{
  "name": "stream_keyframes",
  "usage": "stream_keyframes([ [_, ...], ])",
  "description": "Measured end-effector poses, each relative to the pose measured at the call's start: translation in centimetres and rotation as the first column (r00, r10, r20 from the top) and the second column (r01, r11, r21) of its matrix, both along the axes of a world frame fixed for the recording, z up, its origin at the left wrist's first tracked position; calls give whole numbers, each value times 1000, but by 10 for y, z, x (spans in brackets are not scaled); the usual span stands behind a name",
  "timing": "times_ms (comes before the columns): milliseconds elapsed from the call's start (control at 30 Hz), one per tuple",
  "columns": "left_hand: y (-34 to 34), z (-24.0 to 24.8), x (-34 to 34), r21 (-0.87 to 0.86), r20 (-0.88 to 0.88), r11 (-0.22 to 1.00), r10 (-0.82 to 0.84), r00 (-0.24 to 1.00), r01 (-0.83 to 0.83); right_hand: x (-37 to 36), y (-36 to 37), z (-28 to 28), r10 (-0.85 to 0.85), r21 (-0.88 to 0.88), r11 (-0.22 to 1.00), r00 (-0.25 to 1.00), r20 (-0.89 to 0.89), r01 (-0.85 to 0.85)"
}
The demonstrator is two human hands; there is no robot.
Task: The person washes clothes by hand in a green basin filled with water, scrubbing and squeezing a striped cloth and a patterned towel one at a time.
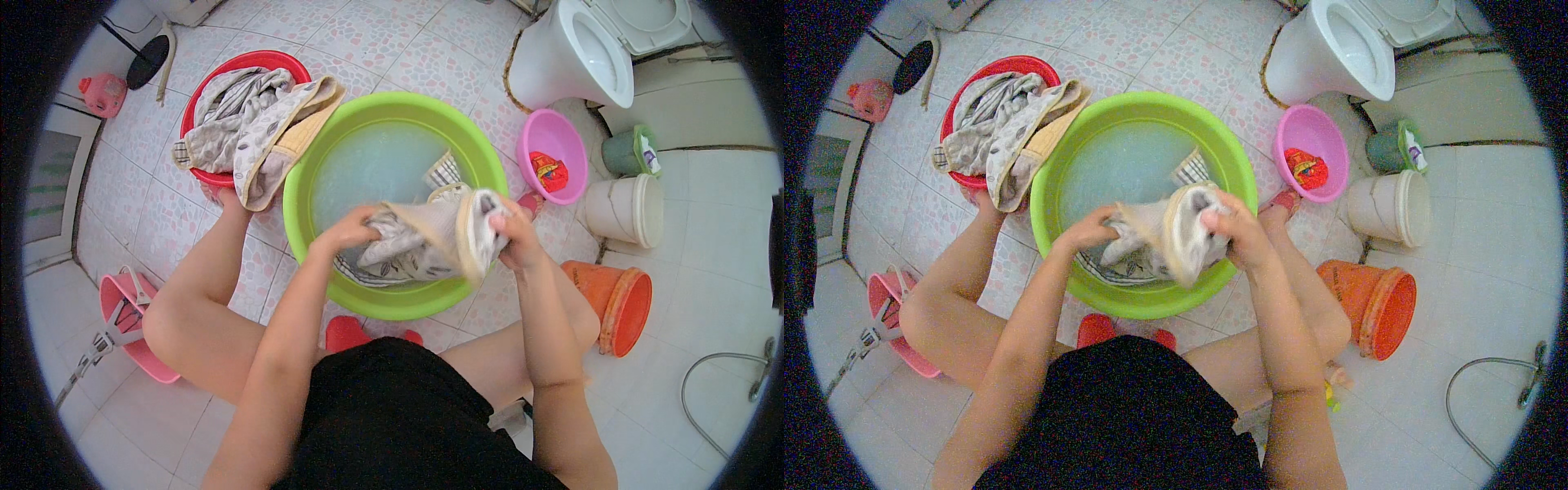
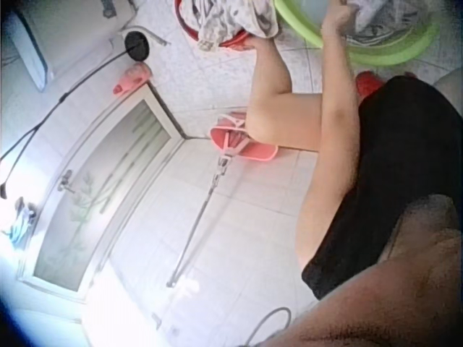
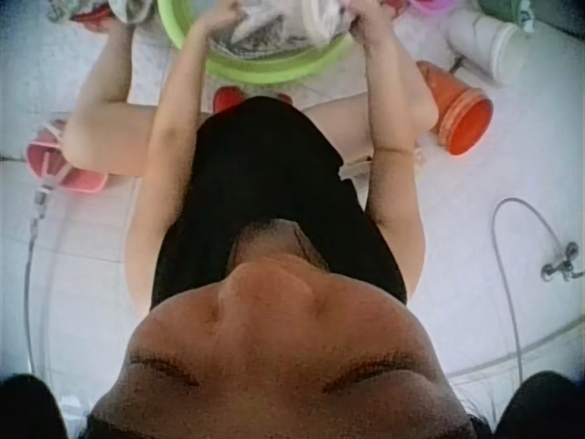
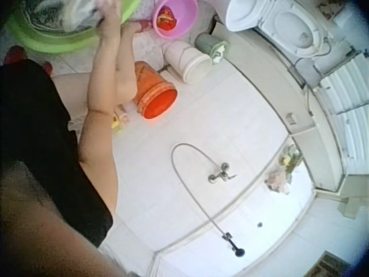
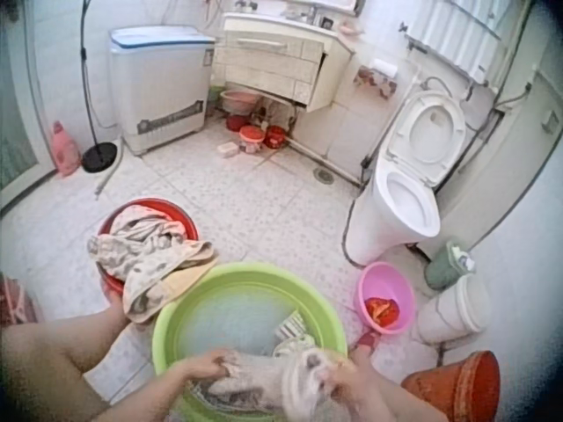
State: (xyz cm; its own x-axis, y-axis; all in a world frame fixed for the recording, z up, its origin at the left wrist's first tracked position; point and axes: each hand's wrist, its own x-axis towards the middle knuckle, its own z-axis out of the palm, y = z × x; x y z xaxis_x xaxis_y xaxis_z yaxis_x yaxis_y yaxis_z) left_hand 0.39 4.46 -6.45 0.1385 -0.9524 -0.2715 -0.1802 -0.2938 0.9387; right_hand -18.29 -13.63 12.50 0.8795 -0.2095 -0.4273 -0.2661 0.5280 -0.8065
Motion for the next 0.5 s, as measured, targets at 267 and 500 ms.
stream_keyframes([
  [267, 23, 33, 33, 138, -444, 812, 563, 697, -567, 26, -57, -117, -443, -179, 894, 870, -217, 410],
  [500, -6, 59, 46, 289, -450, 529, 811, 374, -798, 71, -43, -197, -238, -917, 398, 968, -79, 23],
])
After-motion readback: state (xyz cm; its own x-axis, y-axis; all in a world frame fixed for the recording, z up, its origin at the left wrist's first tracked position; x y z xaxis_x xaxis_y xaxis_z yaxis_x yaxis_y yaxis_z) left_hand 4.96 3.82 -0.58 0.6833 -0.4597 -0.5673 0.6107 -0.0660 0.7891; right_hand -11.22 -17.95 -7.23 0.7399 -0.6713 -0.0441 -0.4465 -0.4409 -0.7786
